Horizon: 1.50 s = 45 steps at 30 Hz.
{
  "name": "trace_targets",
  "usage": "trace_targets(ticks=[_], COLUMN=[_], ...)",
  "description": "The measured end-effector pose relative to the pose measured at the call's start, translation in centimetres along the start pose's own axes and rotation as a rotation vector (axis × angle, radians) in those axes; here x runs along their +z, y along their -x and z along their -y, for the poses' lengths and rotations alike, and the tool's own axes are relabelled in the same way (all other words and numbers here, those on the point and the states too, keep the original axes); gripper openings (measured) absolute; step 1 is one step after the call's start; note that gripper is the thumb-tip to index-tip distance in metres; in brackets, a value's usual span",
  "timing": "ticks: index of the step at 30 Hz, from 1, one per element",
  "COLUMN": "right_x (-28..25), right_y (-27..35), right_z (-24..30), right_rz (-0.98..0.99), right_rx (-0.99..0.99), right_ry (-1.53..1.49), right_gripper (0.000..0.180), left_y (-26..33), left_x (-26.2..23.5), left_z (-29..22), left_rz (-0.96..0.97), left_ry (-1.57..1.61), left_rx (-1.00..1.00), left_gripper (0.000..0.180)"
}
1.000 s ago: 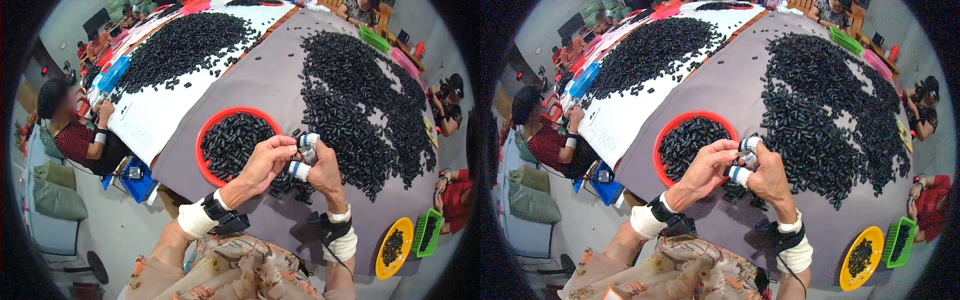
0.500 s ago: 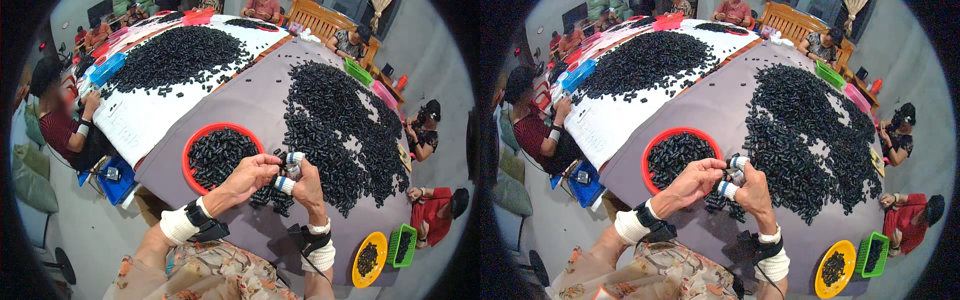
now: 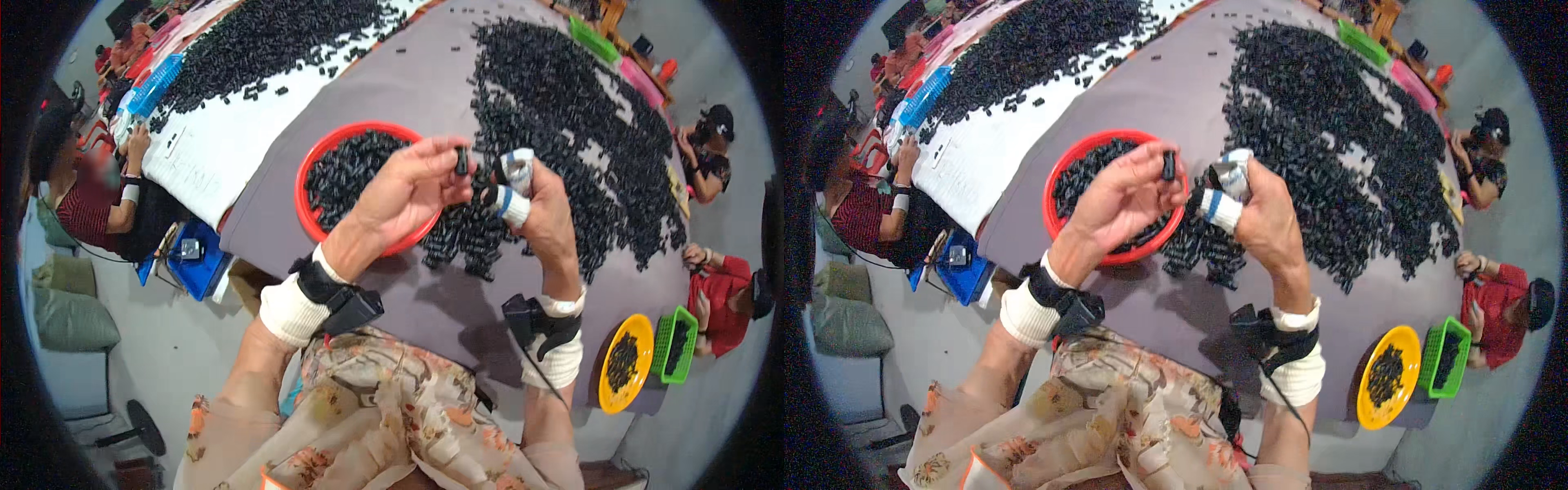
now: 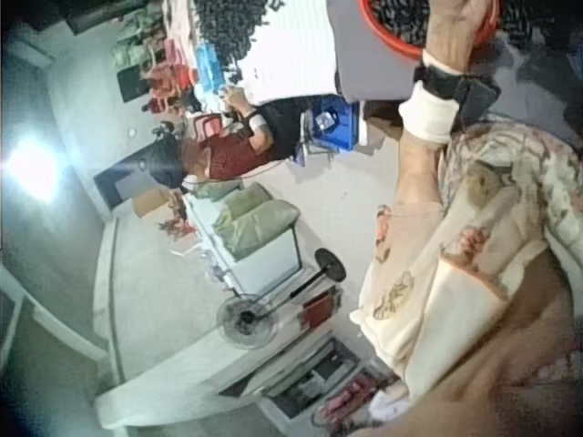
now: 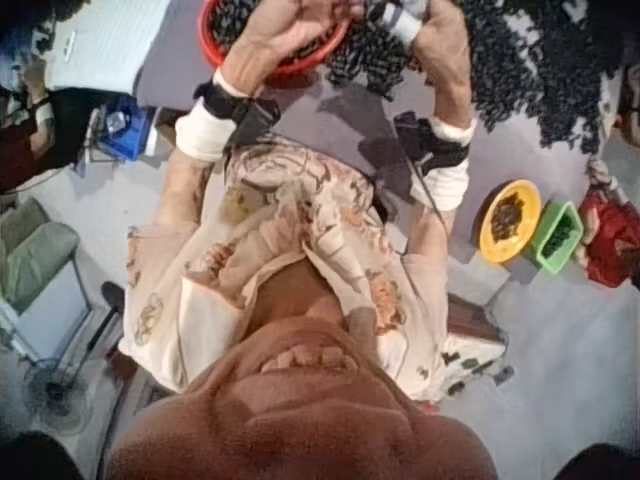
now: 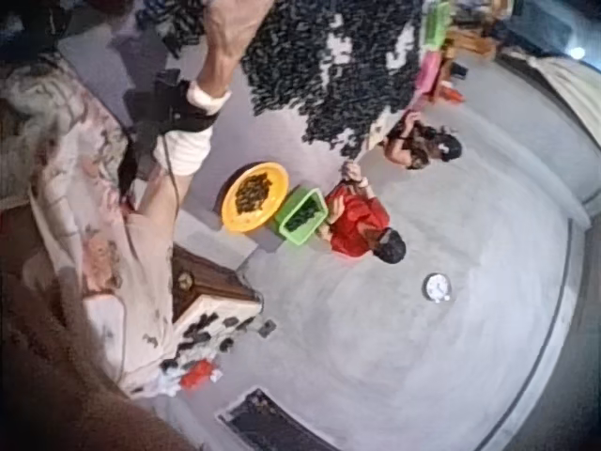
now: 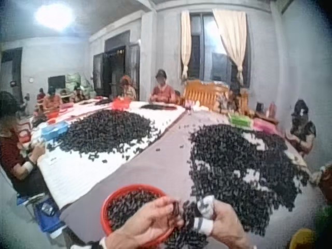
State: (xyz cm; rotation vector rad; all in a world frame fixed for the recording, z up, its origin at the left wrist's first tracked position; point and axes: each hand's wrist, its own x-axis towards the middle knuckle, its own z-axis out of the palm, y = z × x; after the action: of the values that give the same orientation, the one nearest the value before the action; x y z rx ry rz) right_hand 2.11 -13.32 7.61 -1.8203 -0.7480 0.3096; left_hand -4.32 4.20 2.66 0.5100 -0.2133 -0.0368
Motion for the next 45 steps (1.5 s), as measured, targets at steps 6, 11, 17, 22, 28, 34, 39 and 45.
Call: trace_targets(ticks=[6,11,17,22,28,34,39,45], right_x=[0.5,1.0,0.7,0.5,0.7,0.8,-0.5,-2.4], right_y=[-0.7,-1.1,-1.5,-2.0,-1.9,-1.7,-1.3,0.3], right_z=[-1.1,-2.3,-2.2,-2.8,-3.1,-4.5,-5.5,-9.2], right_rz=[0.077,0.123,0.15,0.177,0.22,0.288,0.156,0.073], right_rx=[0.047,-0.038,-0.037,-0.102,-0.094,-0.017,0.051,0.185], right_ry=[-0.04,-0.049,-0.01,0.047,0.056,-0.082,-0.055,-0.089], right_gripper=[0.033,0.035,0.035,0.037,0.039,0.027,0.018,0.014], left_y=[-0.2,-0.2,-0.4,-0.5,-0.2,-0.1,0.9,2.3], left_x=[-0.3,-0.2,0.0,-0.4,-0.3,-1.5,-5.0,-6.1], left_z=[0.2,1.0,1.4,1.5,1.5,1.3,-1.2,-0.5], left_rz=[-0.053,-0.09,-0.071,-0.082,-0.106,-0.269,-0.509,-0.452], left_ry=[0.036,0.012,-0.009,-0.053,-0.088,-0.244,-0.793,-1.353], left_rx=[-0.021,0.002,-0.033,-0.048,-0.054,-0.033,0.042,0.065], left_gripper=[0.024,0.024,0.025,0.024,0.022,0.02,0.025,0.021])
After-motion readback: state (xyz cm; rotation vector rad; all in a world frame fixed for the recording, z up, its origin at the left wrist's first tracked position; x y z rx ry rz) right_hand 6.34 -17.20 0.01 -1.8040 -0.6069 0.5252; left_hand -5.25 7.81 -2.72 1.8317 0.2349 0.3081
